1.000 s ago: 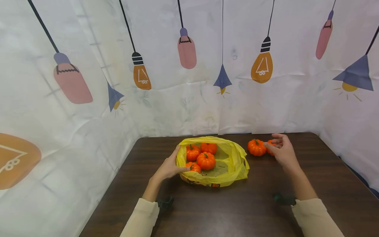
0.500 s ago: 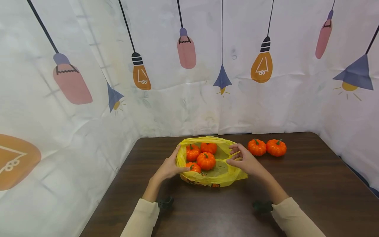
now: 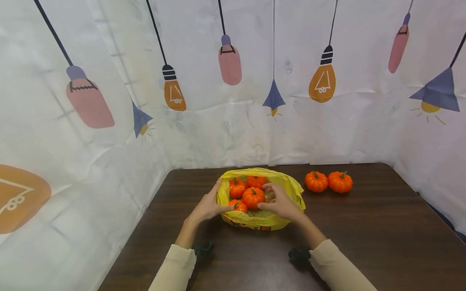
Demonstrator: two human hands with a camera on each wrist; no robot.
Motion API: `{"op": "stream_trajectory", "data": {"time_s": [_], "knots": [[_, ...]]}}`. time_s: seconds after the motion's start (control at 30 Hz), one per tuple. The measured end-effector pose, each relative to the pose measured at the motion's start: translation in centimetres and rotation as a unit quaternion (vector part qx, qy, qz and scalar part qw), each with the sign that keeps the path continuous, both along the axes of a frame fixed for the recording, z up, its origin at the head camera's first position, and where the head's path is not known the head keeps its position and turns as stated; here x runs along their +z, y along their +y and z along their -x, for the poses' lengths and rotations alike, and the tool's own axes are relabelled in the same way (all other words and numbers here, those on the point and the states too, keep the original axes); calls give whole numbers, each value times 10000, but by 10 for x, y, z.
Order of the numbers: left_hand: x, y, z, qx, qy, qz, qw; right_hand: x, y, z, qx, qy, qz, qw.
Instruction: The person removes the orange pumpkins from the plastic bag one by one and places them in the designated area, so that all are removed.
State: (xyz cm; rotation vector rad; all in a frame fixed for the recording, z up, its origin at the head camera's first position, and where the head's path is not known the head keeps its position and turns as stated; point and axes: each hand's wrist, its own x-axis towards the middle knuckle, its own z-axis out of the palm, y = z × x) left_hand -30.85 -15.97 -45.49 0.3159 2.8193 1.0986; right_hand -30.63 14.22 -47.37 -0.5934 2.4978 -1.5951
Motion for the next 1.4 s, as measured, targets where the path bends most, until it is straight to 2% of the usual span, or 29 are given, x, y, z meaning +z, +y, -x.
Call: {"op": "stream_trajectory", "data": {"time_s": [0.23,0.43,0.93,1.4], "knots": [[1,-1,-2,4,-49,-94,9999,-8,-11,6,-198,-187,-37,9996],[1,0,-2,25,-136,-42,9999,-9,-14,9,-194,-285,-93,9994],[0,0,-2,37,-90,-128,9999,-12,-21,17,-233,-673,-255,9971],[-3,0,0,20,-62,-142,9999,-17,-22,22,-263,-626,-292,9973]]}}
